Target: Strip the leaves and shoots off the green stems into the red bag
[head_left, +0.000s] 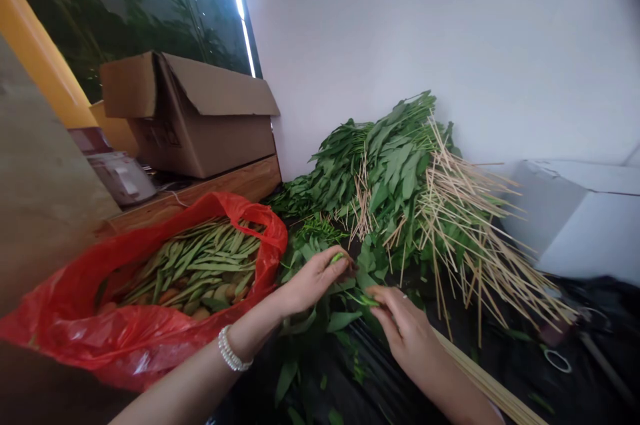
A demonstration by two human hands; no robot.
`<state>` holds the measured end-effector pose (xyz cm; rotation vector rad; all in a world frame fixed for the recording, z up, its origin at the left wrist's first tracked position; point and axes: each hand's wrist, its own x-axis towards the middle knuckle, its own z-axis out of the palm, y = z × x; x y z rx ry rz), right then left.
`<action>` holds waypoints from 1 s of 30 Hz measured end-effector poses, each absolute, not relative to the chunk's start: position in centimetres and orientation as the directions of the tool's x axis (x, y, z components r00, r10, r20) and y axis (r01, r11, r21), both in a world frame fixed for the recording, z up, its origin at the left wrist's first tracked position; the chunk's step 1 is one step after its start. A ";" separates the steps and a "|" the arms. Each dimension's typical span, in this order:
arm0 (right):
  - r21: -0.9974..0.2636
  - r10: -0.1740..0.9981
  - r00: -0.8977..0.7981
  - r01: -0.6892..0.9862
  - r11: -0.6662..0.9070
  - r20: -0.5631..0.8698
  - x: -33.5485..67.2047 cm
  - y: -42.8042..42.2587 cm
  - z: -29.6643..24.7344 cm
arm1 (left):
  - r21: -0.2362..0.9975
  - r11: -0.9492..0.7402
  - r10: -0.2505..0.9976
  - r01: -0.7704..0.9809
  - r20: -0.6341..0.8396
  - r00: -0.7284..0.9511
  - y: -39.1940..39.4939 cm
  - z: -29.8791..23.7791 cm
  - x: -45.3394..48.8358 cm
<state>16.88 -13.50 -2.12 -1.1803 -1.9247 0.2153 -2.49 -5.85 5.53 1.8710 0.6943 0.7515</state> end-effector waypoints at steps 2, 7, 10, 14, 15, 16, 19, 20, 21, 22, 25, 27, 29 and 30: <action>-0.578 0.811 -0.122 0.641 0.504 0.573 16.7 -13.5 -2.3 | 0.857 -0.461 0.707 0.229 0.199 0.679 -6.8 5.3 -2.0; -0.555 0.778 -0.055 0.670 0.493 0.626 16.5 -13.6 -2.3 | 0.596 -0.696 0.592 0.401 0.160 0.790 -8.5 4.6 -1.2; -0.504 0.751 -0.041 0.717 0.481 0.659 16.9 -13.6 -1.9 | 0.741 -0.576 0.628 0.345 0.131 0.767 -7.7 5.0 -1.5; -0.457 0.708 0.010 0.770 0.445 0.706 17.7 -13.5 -1.6 | 0.981 -0.191 0.746 0.008 0.140 0.651 -4.9 7.1 -3.0; -0.439 0.692 0.012 0.781 0.444 0.721 17.9 -13.5 -1.6 | 0.990 -0.114 0.760 -0.078 0.138 0.635 -4.4 7.6 -3.3; -0.418 0.679 0.005 0.791 0.446 0.734 18.0 -13.4 -1.7 | 0.989 -0.043 0.767 -0.141 0.123 0.630 -4.0 8.1 -3.6; -0.350 0.636 -0.029 0.814 0.463 0.771 18.0 -13.3 -1.9 | 0.975 0.110 0.749 -0.194 0.047 0.661 -3.7 8.9 -4.1; -0.327 0.621 -0.042 0.821 0.468 0.782 18.0 -13.3 -1.9 | 0.971 0.140 0.739 -0.192 0.027 0.674 -3.6 8.9 -4.2; -0.305 0.609 -0.054 0.828 0.470 0.792 17.9 -13.3 -2.0 | 0.969 0.161 0.732 -0.189 0.012 0.682 -3.5 9.0 -4.3; -0.286 0.600 -0.064 0.835 0.470 0.798 17.9 -13.3 -2.0 | 0.968 0.173 0.729 -0.182 -0.002 0.684 -3.2 9.1 -4.3; -0.253 0.590 -0.082 0.850 0.463 0.803 17.9 -13.3 -1.9 | 0.994 0.101 0.782 -0.047 -0.050 0.621 -1.3 10.3 -4.6; -0.246 0.590 -0.085 0.855 0.457 0.803 17.9 -13.3 -1.9 | 0.991 -0.009 0.856 0.134 -0.062 0.513 0.7 11.5 -4.9; -0.238 0.592 -0.091 0.859 0.454 0.801 18.0 -13.3 -1.8 | 0.961 -0.072 0.908 0.268 -0.048 0.416 3.0 12.6 -5.1; -0.233 0.591 -0.095 0.860 0.454 0.801 18.0 -13.2 -1.8 | 0.944 -0.091 0.927 0.317 -0.037 0.374 4.1 12.9 -5.2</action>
